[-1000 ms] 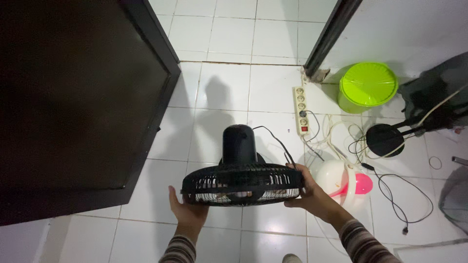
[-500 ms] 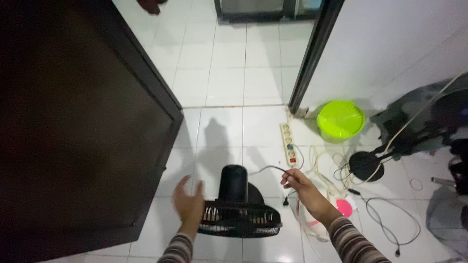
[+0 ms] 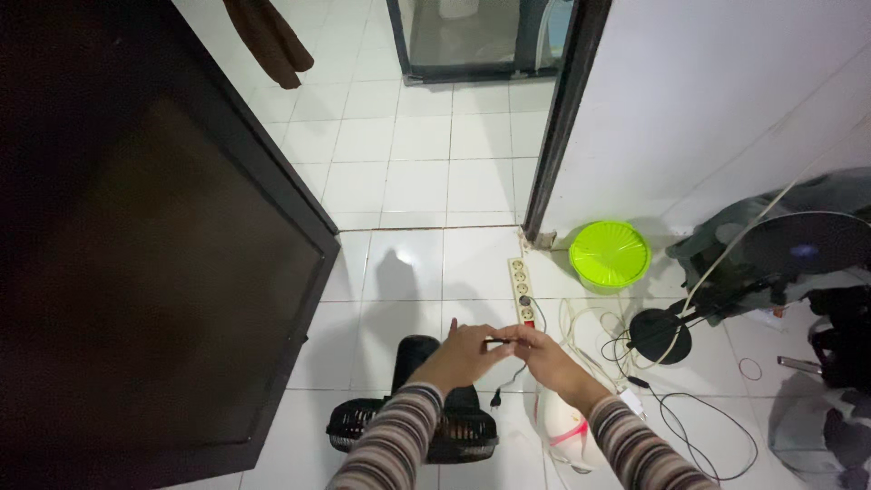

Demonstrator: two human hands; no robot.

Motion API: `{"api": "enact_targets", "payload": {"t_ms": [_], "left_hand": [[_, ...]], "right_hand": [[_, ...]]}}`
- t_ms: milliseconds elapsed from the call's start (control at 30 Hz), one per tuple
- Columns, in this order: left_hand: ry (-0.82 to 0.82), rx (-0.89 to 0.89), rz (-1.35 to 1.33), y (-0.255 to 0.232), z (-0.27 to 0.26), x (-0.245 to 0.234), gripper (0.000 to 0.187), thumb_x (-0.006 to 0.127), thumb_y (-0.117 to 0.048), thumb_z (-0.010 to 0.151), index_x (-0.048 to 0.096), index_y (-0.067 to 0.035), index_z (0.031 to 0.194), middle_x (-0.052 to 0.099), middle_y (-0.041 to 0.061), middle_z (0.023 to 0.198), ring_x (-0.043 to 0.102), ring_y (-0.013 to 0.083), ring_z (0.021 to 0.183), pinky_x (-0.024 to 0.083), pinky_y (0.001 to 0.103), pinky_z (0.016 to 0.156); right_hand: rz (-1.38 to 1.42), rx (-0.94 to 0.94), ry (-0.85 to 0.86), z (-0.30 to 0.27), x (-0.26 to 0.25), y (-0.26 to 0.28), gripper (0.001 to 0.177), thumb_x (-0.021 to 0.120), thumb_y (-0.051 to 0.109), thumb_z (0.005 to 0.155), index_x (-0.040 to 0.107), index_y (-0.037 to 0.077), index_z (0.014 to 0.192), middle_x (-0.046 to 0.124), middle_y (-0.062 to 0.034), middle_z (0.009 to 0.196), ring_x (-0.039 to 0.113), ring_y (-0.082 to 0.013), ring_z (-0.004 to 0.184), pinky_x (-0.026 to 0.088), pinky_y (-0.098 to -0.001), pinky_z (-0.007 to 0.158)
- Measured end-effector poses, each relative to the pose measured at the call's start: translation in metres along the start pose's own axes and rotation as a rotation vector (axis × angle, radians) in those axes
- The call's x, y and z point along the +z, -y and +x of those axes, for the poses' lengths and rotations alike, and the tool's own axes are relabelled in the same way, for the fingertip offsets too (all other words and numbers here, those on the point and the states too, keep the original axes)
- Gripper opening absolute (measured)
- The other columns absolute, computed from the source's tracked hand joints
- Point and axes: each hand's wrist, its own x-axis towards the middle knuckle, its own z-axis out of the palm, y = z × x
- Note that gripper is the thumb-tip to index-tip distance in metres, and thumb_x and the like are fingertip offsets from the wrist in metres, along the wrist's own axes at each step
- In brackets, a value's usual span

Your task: The person assembles a standing fan by securing the fan blades, attaching the front grill, and plugging the fan into a power strip. The person then turns on the power to test the fan.

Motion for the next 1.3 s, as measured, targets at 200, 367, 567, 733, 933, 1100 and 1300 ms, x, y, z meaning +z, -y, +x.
{"api": "enact_targets", "payload": {"t_ms": [200, 367, 567, 733, 933, 1100, 1300], "left_hand": [[-0.156, 0.003, -0.479, 0.018, -0.007, -0.005, 0.028, 0.059, -0.026, 0.088, 0.068, -0.004, 0.101, 0.066, 0.009, 0.08, 0.056, 0.0159, 0.069, 0.047, 0.033, 0.069], [-0.074, -0.024, -0.459, 0.013, -0.014, 0.003, 0.026, 0.055, -0.023, 0.092, 0.07, -0.004, 0.1, 0.057, 0.01, 0.068, 0.046, 0.0151, 0.061, 0.043, 0.031, 0.061], [-0.017, -0.036, -0.518, 0.019, -0.041, 0.001, 0.026, 0.054, -0.02, 0.093, 0.071, -0.001, 0.092, 0.054, 0.009, 0.069, 0.047, 0.0158, 0.065, 0.041, 0.032, 0.063], [-0.073, -0.042, -0.534, 0.046, -0.054, -0.018, 0.029, 0.051, -0.024, 0.092, 0.07, -0.002, 0.091, 0.065, 0.006, 0.082, 0.059, 0.0157, 0.08, 0.046, 0.03, 0.08], [-0.069, -0.381, -0.423, 0.077, -0.057, -0.033, 0.036, 0.045, -0.031, 0.095, 0.069, -0.004, 0.1, 0.066, 0.012, 0.093, 0.059, 0.0235, 0.087, 0.046, 0.035, 0.085], [-0.318, -0.445, -0.524, 0.135, -0.051, -0.029, 0.035, 0.046, -0.029, 0.093, 0.068, -0.005, 0.105, 0.07, 0.008, 0.105, 0.062, 0.0201, 0.101, 0.045, 0.033, 0.091], [-0.19, -0.633, -0.59, 0.172, -0.037, -0.05, 0.038, 0.045, -0.033, 0.094, 0.067, -0.006, 0.111, 0.068, 0.01, 0.112, 0.06, 0.0241, 0.109, 0.044, 0.037, 0.098]], "right_hand": [[0.066, 0.139, -0.15, -0.008, -0.014, 0.031, 0.036, 0.045, 0.022, 0.091, 0.053, 0.007, 0.124, 0.057, -0.0051, 0.119, 0.047, -0.0194, 0.118, 0.034, -0.034, 0.1], [0.923, 0.76, -0.364, -0.007, 0.009, 0.041, 0.06, 0.041, 0.037, 0.1, 0.017, 0.005, 0.145, 0.04, -0.0203, 0.131, 0.041, -0.0386, 0.126, 0.033, -0.0523, 0.105], [1.414, 0.448, -0.338, 0.05, -0.021, -0.041, 0.043, 0.04, 0.029, 0.099, 0.044, -0.008, 0.119, 0.06, -0.0177, 0.107, 0.055, -0.0217, 0.086, 0.047, -0.0371, 0.084], [1.301, 0.355, -0.456, 0.096, -0.086, -0.091, 0.028, 0.037, 0.019, 0.098, 0.05, -0.005, 0.105, 0.053, -0.0099, 0.085, 0.046, -0.0188, 0.068, 0.045, -0.034, 0.07], [1.229, 0.301, -0.596, 0.109, -0.127, -0.079, 0.018, 0.039, 0.015, 0.099, 0.048, -0.001, 0.099, 0.054, -0.0086, 0.084, 0.045, -0.0163, 0.063, 0.044, -0.0293, 0.06], [1.143, 0.266, -0.762, 0.092, -0.116, -0.02, 0.014, 0.035, 0.021, 0.099, 0.043, 0.013, 0.107, 0.057, -0.0078, 0.087, 0.04, -0.0148, 0.058, 0.04, -0.0297, 0.054], [0.94, 0.165, -0.71, 0.09, -0.105, 0.016, 0.013, 0.036, 0.022, 0.098, 0.044, 0.02, 0.107, 0.048, -0.0032, 0.078, 0.028, -0.0125, 0.047, 0.027, -0.0273, 0.043]]}}
